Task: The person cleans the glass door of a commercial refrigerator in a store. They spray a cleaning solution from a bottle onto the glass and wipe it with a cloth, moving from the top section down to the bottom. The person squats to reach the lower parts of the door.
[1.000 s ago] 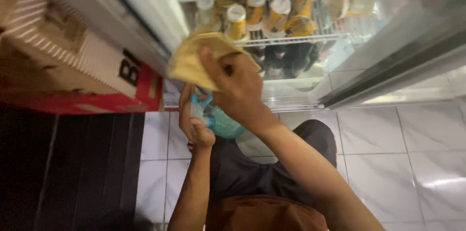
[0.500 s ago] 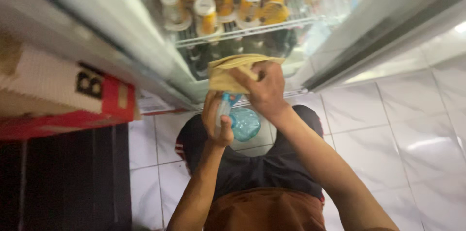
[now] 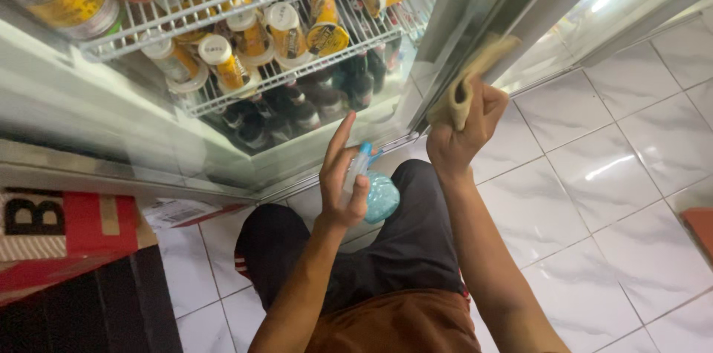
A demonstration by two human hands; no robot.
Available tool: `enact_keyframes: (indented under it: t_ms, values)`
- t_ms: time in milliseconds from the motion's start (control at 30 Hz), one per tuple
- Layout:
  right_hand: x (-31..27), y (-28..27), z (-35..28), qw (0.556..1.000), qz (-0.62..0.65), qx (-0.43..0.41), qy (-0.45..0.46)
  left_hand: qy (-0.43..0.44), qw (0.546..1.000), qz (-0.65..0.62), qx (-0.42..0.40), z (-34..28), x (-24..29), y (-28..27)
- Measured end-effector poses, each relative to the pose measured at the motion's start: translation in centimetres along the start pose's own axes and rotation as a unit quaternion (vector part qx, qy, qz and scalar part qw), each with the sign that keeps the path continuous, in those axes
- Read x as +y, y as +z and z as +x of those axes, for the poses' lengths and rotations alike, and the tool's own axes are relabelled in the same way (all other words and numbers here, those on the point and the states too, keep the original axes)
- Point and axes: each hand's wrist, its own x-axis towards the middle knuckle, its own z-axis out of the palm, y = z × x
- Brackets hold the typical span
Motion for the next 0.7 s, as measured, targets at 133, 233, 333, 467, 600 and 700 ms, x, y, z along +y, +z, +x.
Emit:
enact_keyframes:
  t_ms: [133,233,333,467,600,700]
  values:
    - [0.7,2.0,0.0,0.998,0.045,-0.052,0.014,0.004,1.0,0.01,-0.003,0.0,0.1,-0.4]
    - [0.0,3.8,-1.7,0.994,0.086,-0.049,0.039,0.008,1.0,0.02,0.011,-0.2,-0.4,-1.2]
    - [-2.3,6.2,-4.1,0.993,0.081,-0.079,-0.013,0.002,0.998,0.043,0.042,-1.7,-0.6,-2.9]
    - [-7.0,7.4,-6.0,0.975,0.163,-0.136,-0.062,0.003,0.992,0.068,0.102,-3.5,-1.3,-6.1]
    - [-12.3,8.8,-7.0,0.962,0.166,-0.184,-0.115,-0.047,0.981,0.097,0.161,-7.0,-2.1,-9.8]
    - [-16.8,10.0,-7.5,0.95,0.144,-0.217,-0.17,-0.039,0.961,0.17,0.213,-9.2,-2.7,-12.4]
